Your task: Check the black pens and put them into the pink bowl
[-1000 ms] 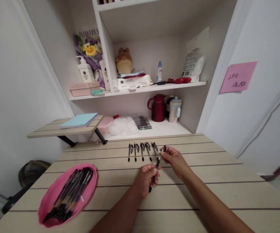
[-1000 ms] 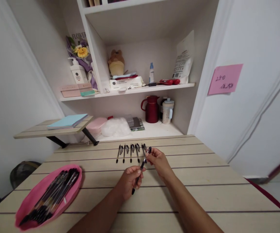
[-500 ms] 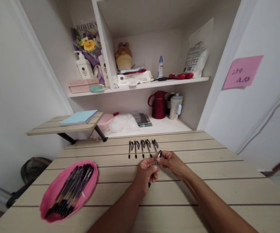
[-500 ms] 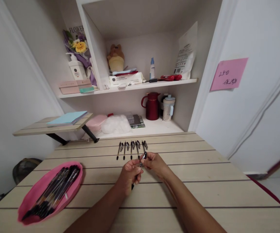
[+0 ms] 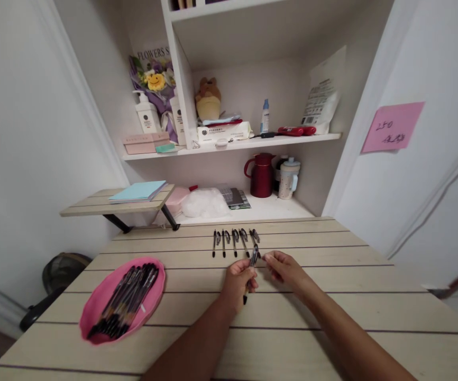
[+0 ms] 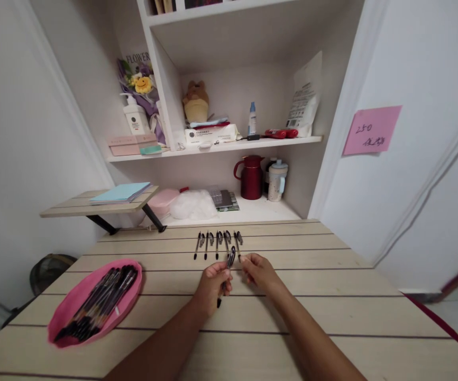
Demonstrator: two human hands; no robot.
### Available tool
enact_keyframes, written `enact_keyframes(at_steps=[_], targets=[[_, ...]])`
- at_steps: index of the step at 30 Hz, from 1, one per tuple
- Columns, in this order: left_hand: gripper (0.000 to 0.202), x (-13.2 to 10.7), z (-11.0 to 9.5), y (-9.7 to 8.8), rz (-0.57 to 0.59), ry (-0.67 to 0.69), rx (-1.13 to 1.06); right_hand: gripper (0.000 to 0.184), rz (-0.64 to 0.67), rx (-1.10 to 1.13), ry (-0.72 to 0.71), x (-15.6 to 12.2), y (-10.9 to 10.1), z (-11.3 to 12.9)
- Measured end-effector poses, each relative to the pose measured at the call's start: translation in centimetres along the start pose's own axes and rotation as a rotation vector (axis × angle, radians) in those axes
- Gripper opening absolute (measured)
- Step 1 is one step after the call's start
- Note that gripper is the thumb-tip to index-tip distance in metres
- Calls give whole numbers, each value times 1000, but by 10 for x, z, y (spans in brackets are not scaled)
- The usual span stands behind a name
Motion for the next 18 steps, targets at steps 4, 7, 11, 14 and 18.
enact_keyframes(at_steps=[4,7,11,14,18], targets=[[27,-9,-20,-3,-62,65,195,35,-41,-282,-83,-18,-27,-17],[25,-17,-51,-17,-152,127,469,29,-10,-409,-208,-30,-33,-24],[23,-31,-102,-72,-301,177,640,23,-2,-484,-265,-37,-29,-24],[17,-53,-136,-135,-456,200,802,22,-14,-492,-270,-38,-27,-22],[16,-92,-155,-213,-655,98,1147,24,-22,-507,-260,-37,-30,-22]])
Point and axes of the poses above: each hand's wrist, its own x-axis towards the middle knuckle, its own y-axis out of the palm, z = x × y, the point moved 6 cm from there along x, towards the middle knuckle, and after that the axes turned 14 degrees about x, right-handed, at the moved point
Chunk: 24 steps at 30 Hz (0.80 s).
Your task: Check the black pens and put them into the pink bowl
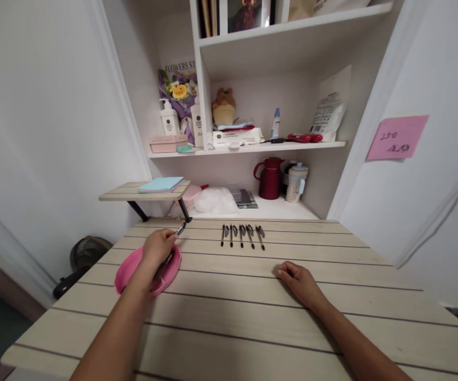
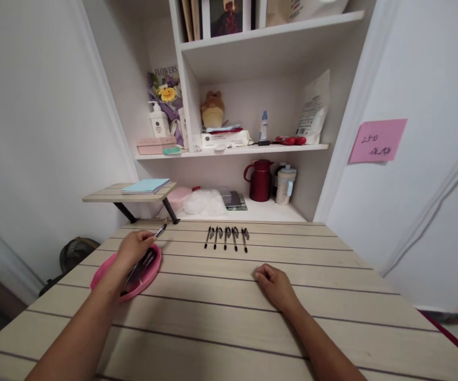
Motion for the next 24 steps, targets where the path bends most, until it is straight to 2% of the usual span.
enact_keyframes(at_steps=[2,4,7,11,17,20,24], targets=[[19,-2,28,-14,3,-39,303,25,-9,-18,12,0,-2,-4],[22,-7,50,-17,49,-92,487,27,-13,-43,22,1,-3,-9],[25,-12,72,-13,93,-158,568,31,-9,-101,18,1,-4,-14],[22,-14,84,0,112,-194,618,32,-2,-144,-1,0,-4,-13],[26,-17,78,3,75,-151,653,30,-42,-72,-10,-1,-4,-10],[31,-24,63,3,40,-84,643,27,-79,48,24,0,-5,-11],[32,-40,32,9,-61,69,574,28,-140,272,74,1,-10,-15]])
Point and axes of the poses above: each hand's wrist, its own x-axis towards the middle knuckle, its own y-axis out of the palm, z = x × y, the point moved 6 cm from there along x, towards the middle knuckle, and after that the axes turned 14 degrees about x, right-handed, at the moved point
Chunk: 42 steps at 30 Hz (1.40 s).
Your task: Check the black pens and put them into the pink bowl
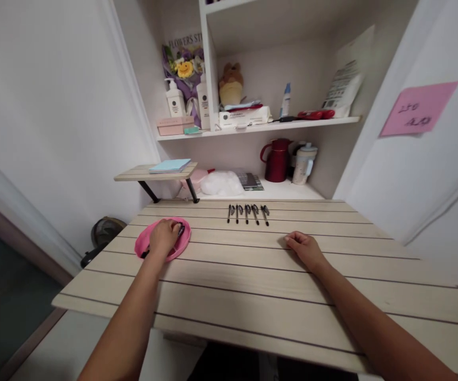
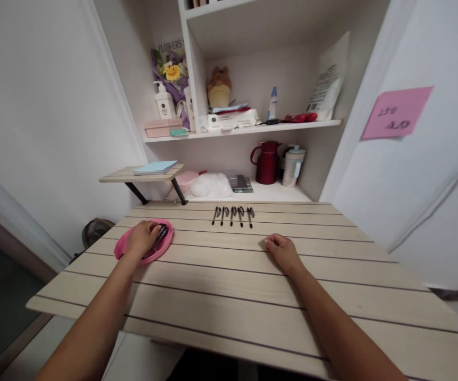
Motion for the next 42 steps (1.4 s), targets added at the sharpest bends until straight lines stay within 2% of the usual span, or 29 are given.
enact_keyframes(at_steps=[3,5,7,11,13,14,16,18,21,23,26,30,32,34,36,39,42], targets=[[29,-12,-27,-8,-127,114,-109,29,-25,110,28,1,-3,-1],[27,-18,-45,-11,-172,180,-186,30,-32,139,35,1,-4,-1],[24,-22,-63,-11,-177,229,-273,30,-37,140,33,1,-4,-1],[18,-28,-106,-10,-110,308,-554,30,-37,124,20,3,-3,-2],[14,-30,-130,-2,22,278,-809,29,-34,105,13,4,-2,-3],[12,-31,-143,5,142,230,-983,28,-33,81,6,4,-2,-4],[7,-36,-173,26,477,68,-1369,26,-34,9,-16,4,-2,-5],[13,-41,-202,38,681,-8,-1556,25,-32,-85,-50,4,-2,-4],[22,-44,-237,52,859,-59,-1751,26,-13,-287,-87,4,3,3],[22,-45,-251,61,897,-93,-1862,26,8,-507,-56,9,11,8],[20,-49,-262,73,914,-118,-1991,25,25,-748,31,28,26,14],[20,-51,-266,83,985,-120,-2176,27,-19,-819,85,64,49,21],[22,-46,-264,87,931,-157,-2221,28,-28,-840,111,79,58,21],[24,-39,-260,91,812,-205,-2226,24,-27,-845,131,88,63,20],[27,-34,-256,93,685,-233,-2204,20,-30,-838,138,89,66,19],[34,-29,-253,97,548,-272,-2186,23,-10,-787,104,72,70,20],[37,-27,-252,100,510,-329,-2242,23,147,-590,-45,40,85,25]])
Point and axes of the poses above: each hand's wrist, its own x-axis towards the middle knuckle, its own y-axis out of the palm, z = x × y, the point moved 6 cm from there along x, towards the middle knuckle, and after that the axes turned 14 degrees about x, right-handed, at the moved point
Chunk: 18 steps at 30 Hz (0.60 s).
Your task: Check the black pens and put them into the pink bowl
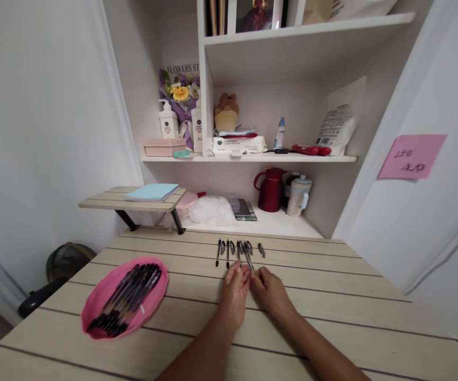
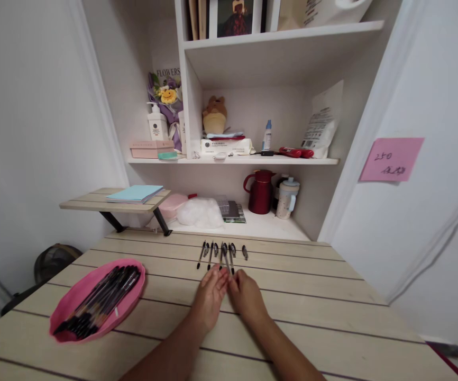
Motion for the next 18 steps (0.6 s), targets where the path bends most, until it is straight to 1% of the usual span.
enact_keyframes(at_steps=[2,3,4,5,7,9,11,14,16,18], targets=[[35,1,1,0,4,-33,-22,19,99,128,-126,-17,8,10],[34,1,1,0,10,-51,-25,19,147,165,-163,-22,10,13],[33,1,1,0,15,-65,-27,21,175,176,-179,-23,10,14],[32,2,0,0,15,-73,-31,24,171,151,-166,-19,7,11],[31,1,-4,0,-1,-69,-34,30,81,28,-70,-3,-7,-1],[33,1,-7,-2,-29,-71,-9,29,-58,-119,68,19,-27,-17],[37,1,-8,-3,-49,-91,32,27,-131,-185,148,39,-38,-29],[42,1,-7,-4,-63,-120,73,34,-174,-239,218,61,-40,-39],[43,1,-6,-4,-67,-123,87,38,-183,-274,248,69,-35,-42],[42,2,-5,-4,-72,-122,90,38,-180,-302,269,72,-30,-44]])
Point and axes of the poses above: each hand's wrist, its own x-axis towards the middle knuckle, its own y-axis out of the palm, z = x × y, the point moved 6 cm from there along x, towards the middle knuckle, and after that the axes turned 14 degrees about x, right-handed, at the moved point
